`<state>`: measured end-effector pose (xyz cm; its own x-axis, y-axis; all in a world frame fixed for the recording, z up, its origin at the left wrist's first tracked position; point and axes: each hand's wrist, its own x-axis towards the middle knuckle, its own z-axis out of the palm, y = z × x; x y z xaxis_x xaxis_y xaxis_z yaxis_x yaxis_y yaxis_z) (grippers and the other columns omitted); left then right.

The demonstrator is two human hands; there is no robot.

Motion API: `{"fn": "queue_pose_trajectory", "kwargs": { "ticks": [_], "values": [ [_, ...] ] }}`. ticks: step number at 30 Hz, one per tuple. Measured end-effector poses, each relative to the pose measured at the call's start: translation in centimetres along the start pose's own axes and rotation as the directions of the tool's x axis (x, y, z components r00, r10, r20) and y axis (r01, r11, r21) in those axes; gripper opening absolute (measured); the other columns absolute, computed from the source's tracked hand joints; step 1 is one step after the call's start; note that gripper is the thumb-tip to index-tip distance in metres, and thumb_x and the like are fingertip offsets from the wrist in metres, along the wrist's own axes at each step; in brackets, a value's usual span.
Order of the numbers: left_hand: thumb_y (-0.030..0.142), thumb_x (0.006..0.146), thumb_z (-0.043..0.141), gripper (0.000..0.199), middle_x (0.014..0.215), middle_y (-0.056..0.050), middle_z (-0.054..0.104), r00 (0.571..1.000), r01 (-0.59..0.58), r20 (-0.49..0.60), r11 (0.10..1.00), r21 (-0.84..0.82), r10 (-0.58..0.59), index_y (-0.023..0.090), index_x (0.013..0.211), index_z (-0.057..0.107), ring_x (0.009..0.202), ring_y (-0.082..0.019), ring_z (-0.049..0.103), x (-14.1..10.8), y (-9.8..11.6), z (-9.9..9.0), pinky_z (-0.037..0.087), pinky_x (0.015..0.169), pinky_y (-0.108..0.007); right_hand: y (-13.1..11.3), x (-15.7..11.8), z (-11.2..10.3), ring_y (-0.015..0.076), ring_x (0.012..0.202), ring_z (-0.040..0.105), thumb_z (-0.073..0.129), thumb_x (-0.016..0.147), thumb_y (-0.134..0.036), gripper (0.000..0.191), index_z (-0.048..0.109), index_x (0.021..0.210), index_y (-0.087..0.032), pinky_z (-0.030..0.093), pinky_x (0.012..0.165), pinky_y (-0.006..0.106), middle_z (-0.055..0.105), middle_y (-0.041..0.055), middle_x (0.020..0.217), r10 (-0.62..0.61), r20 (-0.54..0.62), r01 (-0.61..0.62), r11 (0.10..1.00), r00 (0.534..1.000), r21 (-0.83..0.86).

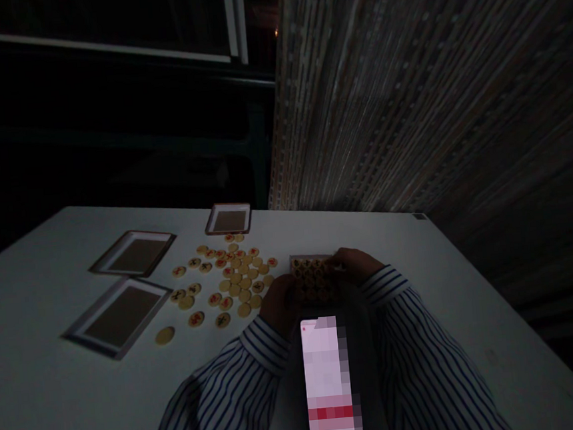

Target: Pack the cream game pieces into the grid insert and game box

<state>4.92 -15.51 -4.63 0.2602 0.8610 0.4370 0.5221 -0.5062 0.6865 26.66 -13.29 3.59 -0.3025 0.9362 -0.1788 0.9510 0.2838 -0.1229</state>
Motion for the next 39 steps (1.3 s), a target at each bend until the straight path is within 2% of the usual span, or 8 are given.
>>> {"fn": "queue_pose_trajectory", "kwargs": {
  "ticks": [6, 10, 21, 33, 39],
  "values": [
    [0.022, 0.077, 0.049, 0.022, 0.096, -0.008, 0.063, 1.000, -0.020, -0.001, 1.000, 0.008, 0.020, 0.016, 0.096, 0.057, 0.091, -0.019, 0.059, -0.09, -0.27, 0.16, 0.051, 0.079, -0.036, 0.00, -0.03, -0.03, 0.0159, 0.076, 0.057, 0.056, 0.075, -0.027, 0.029, 0.065, 0.101, -0.020, 0.040, 0.066, 0.024, 0.063, 0.0076, 0.089, 0.013, -0.001, -0.013, 1.000, 1.000, 0.001],
    [0.021, 0.076, 0.049, 0.021, 0.096, -0.008, 0.063, 0.999, -0.030, -0.044, 0.999, 0.014, 0.031, 0.016, 0.095, 0.058, 0.090, -0.020, 0.059, -0.13, -0.41, 0.37, 0.051, 0.079, -0.036, 0.27, 0.14, 0.21, 0.0163, 0.075, 0.057, 0.056, 0.075, -0.029, 0.028, 0.065, 0.101, -0.021, 0.040, 0.065, 0.025, 0.063, 0.0072, 0.088, 0.006, 0.001, -0.006, 1.000, 1.000, 0.000],
    [0.020, 0.077, 0.050, 0.022, 0.097, -0.009, 0.063, 0.999, -0.041, 0.007, 0.999, 0.003, 0.041, 0.015, 0.096, 0.058, 0.091, -0.020, 0.060, 0.02, -0.16, -0.07, 0.051, 0.079, -0.036, 0.39, -0.09, 0.07, 0.0160, 0.075, 0.057, 0.054, 0.077, -0.029, 0.029, 0.064, 0.103, -0.021, 0.042, 0.065, 0.025, 0.063, 0.0075, 0.087, -0.001, -0.020, 0.002, 1.000, 1.000, 0.016],
    [0.021, 0.077, 0.049, 0.023, 0.098, -0.011, 0.063, 0.999, -0.047, -0.002, 0.999, 0.003, 0.047, 0.014, 0.097, 0.058, 0.093, -0.020, 0.059, -0.10, -0.29, 0.09, 0.051, 0.080, -0.037, 0.44, 0.03, 0.15, 0.0171, 0.076, 0.058, 0.050, 0.079, -0.029, 0.029, 0.064, 0.103, -0.022, 0.042, 0.065, 0.026, 0.063, 0.0077, 0.087, -0.016, 0.005, 0.016, 1.000, 1.000, -0.017],
    [0.020, 0.075, 0.051, 0.022, 0.099, -0.008, 0.063, 0.998, -0.049, -0.034, 0.999, 0.018, 0.050, 0.018, 0.095, 0.059, 0.094, -0.020, 0.059, -0.17, -0.59, 0.37, 0.051, 0.081, -0.037, 0.37, -0.03, 0.12, 0.0174, 0.076, 0.058, 0.051, 0.078, -0.030, 0.028, 0.065, 0.100, -0.021, 0.042, 0.064, 0.026, 0.063, 0.0082, 0.086, -0.008, 0.019, 0.009, 1.000, 1.000, -0.014]
  ]
}}
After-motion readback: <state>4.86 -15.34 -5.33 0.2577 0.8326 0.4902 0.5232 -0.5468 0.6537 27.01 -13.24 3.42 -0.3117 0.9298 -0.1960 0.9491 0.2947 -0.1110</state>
